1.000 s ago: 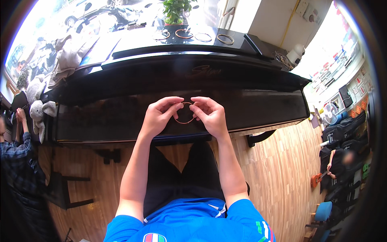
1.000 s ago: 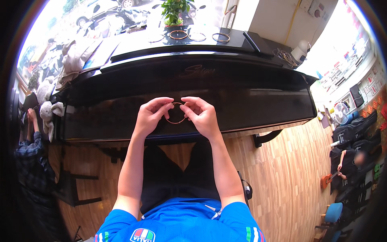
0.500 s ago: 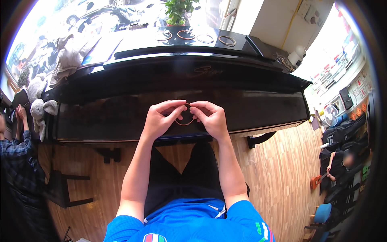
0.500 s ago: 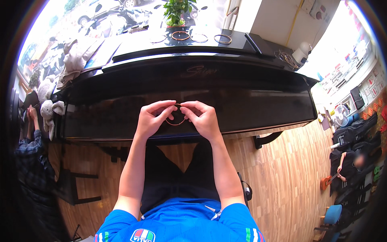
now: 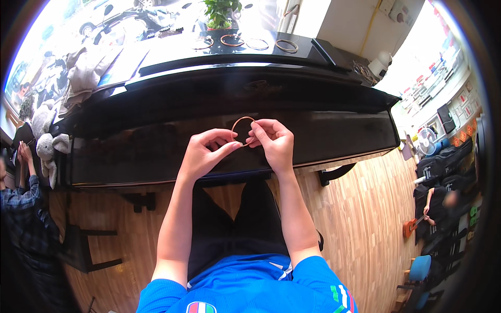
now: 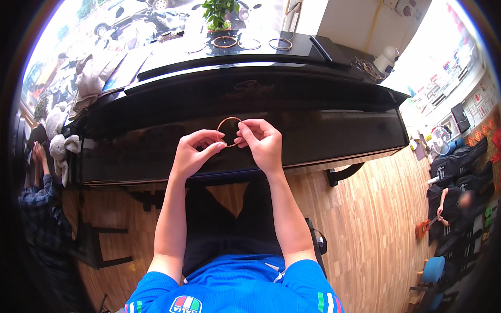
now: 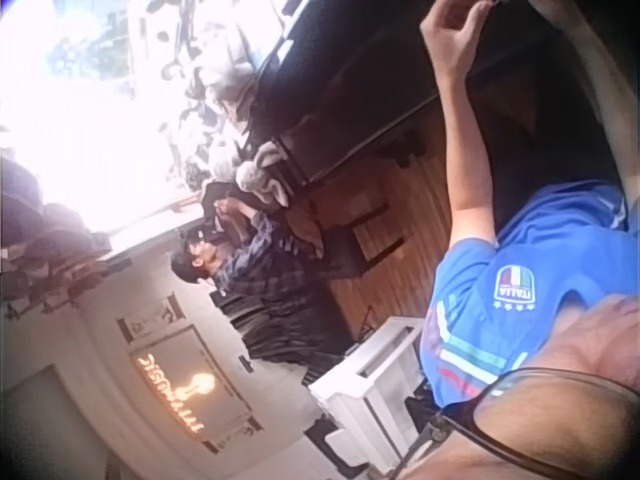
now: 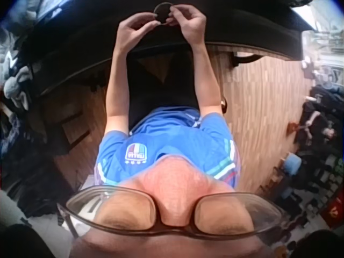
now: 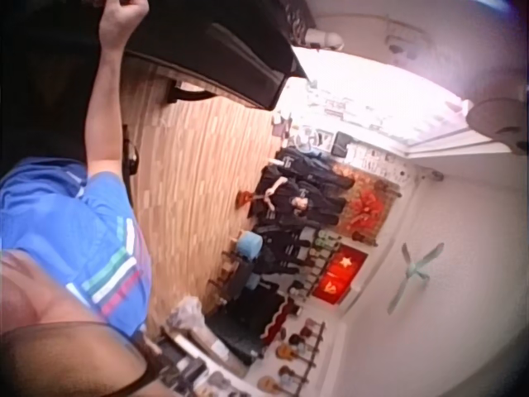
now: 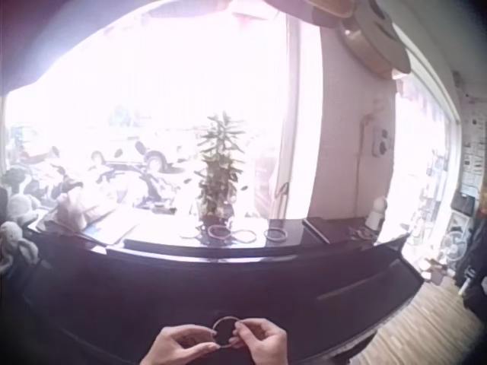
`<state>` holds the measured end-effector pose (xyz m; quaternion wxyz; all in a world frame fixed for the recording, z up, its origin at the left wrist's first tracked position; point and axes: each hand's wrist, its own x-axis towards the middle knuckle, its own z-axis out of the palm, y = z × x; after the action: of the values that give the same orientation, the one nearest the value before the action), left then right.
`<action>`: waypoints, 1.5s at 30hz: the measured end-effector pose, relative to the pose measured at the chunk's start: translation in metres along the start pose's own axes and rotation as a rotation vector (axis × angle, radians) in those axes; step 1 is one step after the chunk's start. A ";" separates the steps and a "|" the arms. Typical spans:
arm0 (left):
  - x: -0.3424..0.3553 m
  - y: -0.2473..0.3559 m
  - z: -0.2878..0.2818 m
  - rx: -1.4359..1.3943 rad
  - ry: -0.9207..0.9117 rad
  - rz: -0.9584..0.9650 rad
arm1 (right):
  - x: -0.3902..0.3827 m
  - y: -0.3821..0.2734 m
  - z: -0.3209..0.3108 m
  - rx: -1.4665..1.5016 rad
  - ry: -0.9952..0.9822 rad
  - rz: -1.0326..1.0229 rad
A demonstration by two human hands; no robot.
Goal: The person bends and shapes thin copper and silver wires into circular loops by hand. They repeatedly form loops, adjust their size, and place finished loops on a black piano surface. The person handles each wire individually and arranges the completed loops in a row.
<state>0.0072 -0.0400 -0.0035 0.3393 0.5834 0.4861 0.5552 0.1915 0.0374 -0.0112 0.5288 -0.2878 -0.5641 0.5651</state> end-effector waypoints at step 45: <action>0.002 -0.005 0.004 -0.094 0.232 0.008 | -0.011 -0.006 0.002 -0.244 -0.164 0.026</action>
<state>0.0098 -0.0356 -0.0085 0.3055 0.5007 0.4933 0.6424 0.1941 0.0255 -0.0086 0.4346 -0.3102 -0.6659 0.5210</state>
